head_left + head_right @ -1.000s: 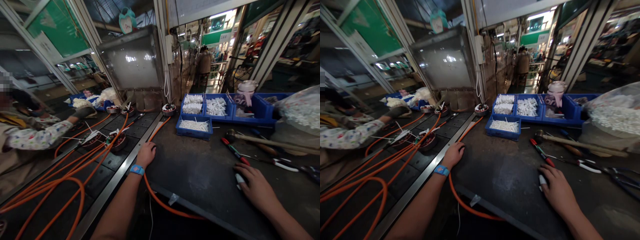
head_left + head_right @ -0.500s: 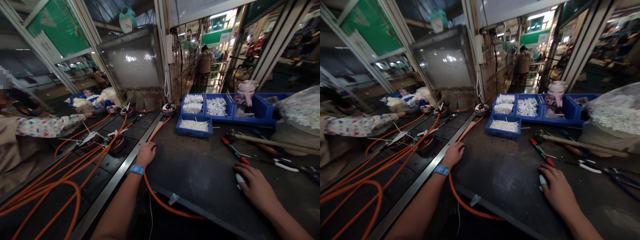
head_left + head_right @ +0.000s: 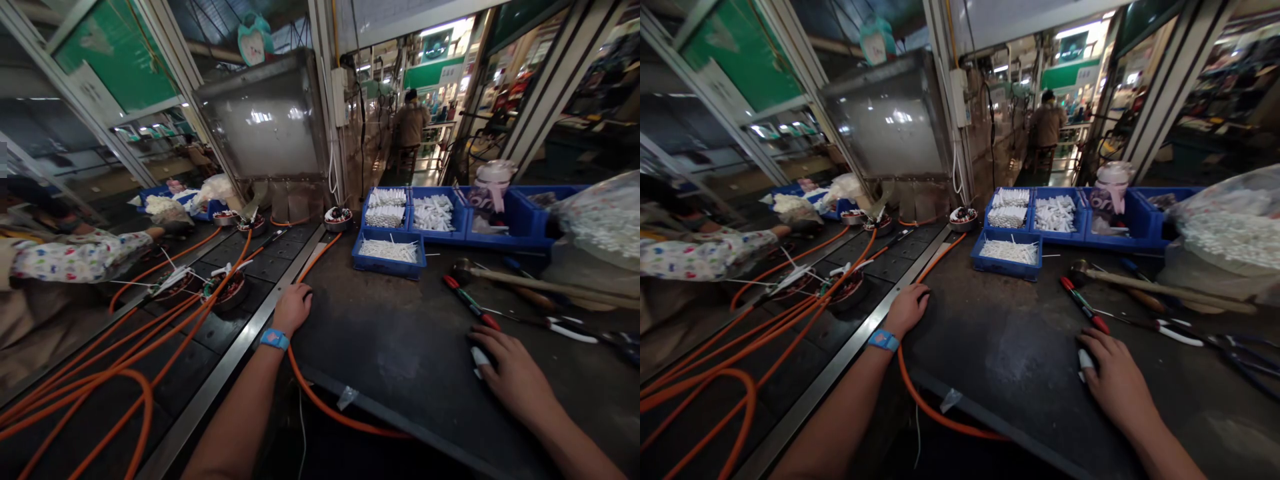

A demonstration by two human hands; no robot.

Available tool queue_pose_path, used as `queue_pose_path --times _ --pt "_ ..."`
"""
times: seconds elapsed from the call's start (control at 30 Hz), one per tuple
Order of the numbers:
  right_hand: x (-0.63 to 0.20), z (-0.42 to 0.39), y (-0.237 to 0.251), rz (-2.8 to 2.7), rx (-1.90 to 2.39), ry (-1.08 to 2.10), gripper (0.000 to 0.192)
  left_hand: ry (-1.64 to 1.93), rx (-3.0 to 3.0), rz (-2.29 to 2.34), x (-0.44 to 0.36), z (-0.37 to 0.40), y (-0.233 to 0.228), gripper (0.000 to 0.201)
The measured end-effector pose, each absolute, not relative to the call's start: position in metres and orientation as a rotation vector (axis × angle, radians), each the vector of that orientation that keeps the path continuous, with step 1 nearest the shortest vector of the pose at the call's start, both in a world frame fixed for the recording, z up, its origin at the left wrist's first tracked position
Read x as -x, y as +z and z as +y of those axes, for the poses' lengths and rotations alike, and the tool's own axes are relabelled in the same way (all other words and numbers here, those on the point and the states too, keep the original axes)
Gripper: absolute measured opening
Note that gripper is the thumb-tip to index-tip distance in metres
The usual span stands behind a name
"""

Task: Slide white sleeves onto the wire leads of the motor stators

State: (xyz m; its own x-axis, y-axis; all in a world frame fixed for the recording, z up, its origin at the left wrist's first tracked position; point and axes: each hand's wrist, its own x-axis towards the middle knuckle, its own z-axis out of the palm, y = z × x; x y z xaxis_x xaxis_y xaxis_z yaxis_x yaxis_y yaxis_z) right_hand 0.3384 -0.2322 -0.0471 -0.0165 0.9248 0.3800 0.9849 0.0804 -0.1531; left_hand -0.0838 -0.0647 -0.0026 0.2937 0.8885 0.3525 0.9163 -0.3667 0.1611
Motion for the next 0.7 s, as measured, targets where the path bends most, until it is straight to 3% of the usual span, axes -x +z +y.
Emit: queue_pose_path --times 0.7 --pt "-0.3380 -0.2323 -0.0462 -1.978 1.891 -0.197 0.039 -0.600 2.473 -1.728 0.0842 -0.0652 -0.0015 0.020"
